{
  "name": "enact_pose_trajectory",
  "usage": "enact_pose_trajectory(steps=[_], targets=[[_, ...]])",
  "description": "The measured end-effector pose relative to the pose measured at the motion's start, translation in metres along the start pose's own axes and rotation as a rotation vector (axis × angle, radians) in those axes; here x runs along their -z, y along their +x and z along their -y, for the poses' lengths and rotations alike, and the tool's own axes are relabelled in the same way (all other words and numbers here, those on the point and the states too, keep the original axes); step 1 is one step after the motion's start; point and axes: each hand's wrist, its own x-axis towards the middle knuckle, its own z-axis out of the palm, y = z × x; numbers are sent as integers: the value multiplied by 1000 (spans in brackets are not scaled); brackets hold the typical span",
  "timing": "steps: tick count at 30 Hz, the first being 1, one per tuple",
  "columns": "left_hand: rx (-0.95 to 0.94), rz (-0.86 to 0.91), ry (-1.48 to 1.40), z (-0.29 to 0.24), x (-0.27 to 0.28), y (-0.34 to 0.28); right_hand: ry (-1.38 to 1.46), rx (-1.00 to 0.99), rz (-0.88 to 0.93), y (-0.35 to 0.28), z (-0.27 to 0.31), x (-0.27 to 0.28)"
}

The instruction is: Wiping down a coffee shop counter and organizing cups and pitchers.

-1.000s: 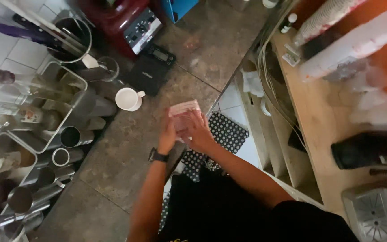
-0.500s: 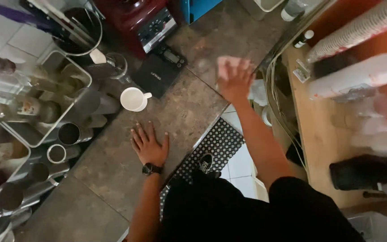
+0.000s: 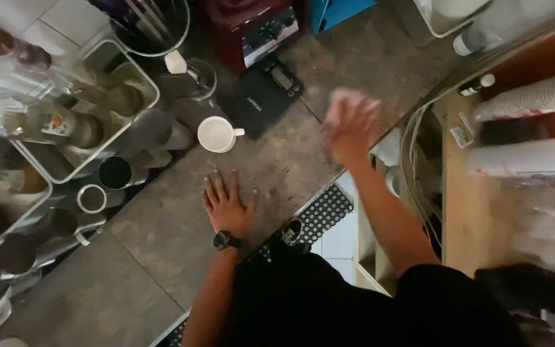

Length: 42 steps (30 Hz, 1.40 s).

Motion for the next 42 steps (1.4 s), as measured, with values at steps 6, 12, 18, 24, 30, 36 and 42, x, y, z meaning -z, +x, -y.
enact_pose_trajectory(steps=[6,12,18,24,30,36,42], targets=[[11,36,-6,-2,-1,2,371,448,433,-57,61,39],[52,96,8,-5,2,1,696,112,258,87,78,-20],[83,177,18,-7,7,3,713,248,83,109,88,-10],[64,116,10,-7,5,1,622,314,27,93,70,-5],[80,93,42,-6,3,1,466,228,314,75,46,27],[64,107,-5,-4,2,-1,779,818,310,64,97,131],[7,64,18,-4,2,0,149,946,455,60,147,153]])
